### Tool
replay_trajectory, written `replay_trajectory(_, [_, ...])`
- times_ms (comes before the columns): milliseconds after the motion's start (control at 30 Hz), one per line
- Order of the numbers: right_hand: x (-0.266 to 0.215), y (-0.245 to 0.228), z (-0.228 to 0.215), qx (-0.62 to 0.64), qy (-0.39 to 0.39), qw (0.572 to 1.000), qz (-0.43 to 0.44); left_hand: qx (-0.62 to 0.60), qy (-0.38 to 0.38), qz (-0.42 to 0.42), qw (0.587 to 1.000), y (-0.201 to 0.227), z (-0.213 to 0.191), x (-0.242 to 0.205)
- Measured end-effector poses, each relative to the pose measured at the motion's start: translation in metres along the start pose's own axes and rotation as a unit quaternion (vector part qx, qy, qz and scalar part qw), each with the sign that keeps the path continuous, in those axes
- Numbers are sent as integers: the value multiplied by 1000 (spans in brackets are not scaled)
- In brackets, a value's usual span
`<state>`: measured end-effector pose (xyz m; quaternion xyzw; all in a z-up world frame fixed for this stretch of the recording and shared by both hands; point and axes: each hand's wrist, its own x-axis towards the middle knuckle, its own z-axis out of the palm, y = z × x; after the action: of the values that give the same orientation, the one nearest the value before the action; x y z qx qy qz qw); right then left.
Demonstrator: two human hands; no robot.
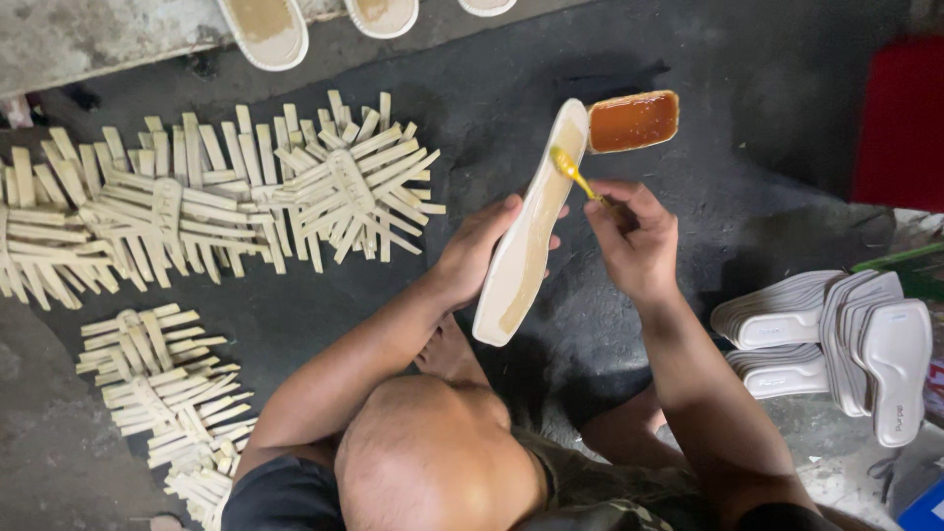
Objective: The person sits on the floor and uses a yellow brush to apply a brown adhesive from a container onto the bottom of white sandal soles. They handle the soles one at a time, coating the surface and placing them aside.
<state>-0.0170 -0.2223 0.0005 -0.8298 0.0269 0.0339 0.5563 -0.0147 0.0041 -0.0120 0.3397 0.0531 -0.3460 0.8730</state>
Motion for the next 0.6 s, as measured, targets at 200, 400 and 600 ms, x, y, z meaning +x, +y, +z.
replay_trajectory(200, [-16, -20, 8, -43, -51, 998, -13, 47, 51, 6, 998, -8, -10, 4])
replay_trajectory(400, [-29, -38, 19, -1, -112, 994, -9, 38, 55, 92, 994, -5, -15, 7])
replay_trajectory(600, [-35, -46, 18, -65, -158, 974, -150, -27, 85, 90, 992, 2, -15, 7])
